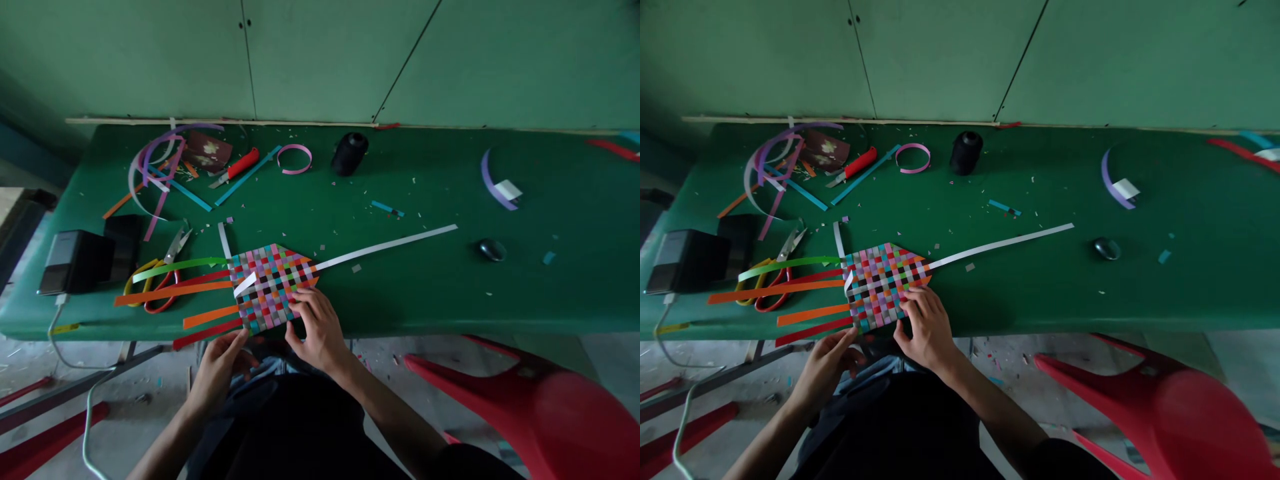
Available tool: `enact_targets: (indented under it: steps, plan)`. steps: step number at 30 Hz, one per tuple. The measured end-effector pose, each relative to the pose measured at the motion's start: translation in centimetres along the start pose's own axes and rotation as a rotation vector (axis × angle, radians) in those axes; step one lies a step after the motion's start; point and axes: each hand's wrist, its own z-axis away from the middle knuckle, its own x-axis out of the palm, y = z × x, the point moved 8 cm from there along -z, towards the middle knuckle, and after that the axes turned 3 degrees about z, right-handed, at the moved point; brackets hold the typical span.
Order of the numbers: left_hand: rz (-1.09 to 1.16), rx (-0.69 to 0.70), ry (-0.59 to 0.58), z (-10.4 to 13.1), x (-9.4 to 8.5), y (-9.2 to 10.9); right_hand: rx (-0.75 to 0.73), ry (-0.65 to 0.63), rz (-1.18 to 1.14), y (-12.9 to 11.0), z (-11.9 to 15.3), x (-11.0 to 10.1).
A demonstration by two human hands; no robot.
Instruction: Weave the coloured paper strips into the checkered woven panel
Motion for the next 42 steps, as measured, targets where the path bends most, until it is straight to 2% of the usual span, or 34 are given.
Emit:
enact_targets:
  steps: [8,12,18,26,42]
  plan:
    - [-0.108,0.009,-0.02,-0.6,-1.0,0.0,0.065,-0.045,-0.019,0.1,-0.5,0.0]
    - [-0.146,0.052,-0.003,-0.7,-0.9,0.6,0.023,-0.024,-0.012,0.3,-0.8,0.1]
    - [-0.112,0.059,0.033,-0.8,-0.8,0.4,-0.078,-0.069,-0.014,0.2,-1.1,0.4]
    - [-0.034,0.073,0.069,-0.6,-0.3,0.4,-0.117,-0.143,-0.002,0.0,-1.1,0.2]
    - [-0.082,0.132,0.121,-0.5,-0.8,1.1,-0.104,-0.119,-0.028,0.2,-1.1,0.2]
